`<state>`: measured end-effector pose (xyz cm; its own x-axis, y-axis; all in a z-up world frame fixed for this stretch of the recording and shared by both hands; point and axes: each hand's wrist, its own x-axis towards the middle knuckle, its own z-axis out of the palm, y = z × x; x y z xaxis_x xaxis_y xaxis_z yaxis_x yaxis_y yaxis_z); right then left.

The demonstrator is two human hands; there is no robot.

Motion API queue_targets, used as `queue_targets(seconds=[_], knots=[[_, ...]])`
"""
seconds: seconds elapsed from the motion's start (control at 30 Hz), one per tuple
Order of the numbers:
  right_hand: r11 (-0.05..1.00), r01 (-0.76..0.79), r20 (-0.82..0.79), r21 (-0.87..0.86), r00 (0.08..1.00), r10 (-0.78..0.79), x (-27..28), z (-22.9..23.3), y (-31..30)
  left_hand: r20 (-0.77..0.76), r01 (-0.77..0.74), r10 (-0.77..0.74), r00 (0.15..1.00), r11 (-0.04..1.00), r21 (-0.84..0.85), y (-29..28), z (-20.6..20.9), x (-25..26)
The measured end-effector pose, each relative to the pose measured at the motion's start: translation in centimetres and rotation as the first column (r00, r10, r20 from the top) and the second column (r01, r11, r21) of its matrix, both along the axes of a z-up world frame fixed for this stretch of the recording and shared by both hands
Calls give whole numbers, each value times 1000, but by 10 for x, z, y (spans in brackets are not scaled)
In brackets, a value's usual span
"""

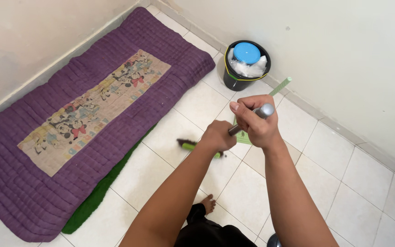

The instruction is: The person sweeps the tiled floor with a long-handled broom, pushing debris across the floor near a floor mattress, a bucket, and a toy bin, and at the end moves the broom toward the green dustpan.

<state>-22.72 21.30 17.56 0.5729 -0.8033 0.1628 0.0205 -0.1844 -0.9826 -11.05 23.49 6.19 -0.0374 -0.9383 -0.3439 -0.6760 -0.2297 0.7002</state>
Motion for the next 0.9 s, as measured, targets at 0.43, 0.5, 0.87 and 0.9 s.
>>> queue_targets(seconds=[0.43,0.5,0.87,0.9], knots=[[995,85,83,-53,993,-81,14,16,97,-87,-185,167,982,938,-292,83,3,11],[991,105,68,-78,993,-99,11,15,120,-143,-196,146,979,868,-456,94,-4,15],[914,-133,-45,-382,991,126,43,-63,174,-65,-131,114,991,881,-454,112,-87,71],[912,-130,-75,-390,991,109,46,-73,178,-75,-155,136,988,904,-398,116,-97,77]])
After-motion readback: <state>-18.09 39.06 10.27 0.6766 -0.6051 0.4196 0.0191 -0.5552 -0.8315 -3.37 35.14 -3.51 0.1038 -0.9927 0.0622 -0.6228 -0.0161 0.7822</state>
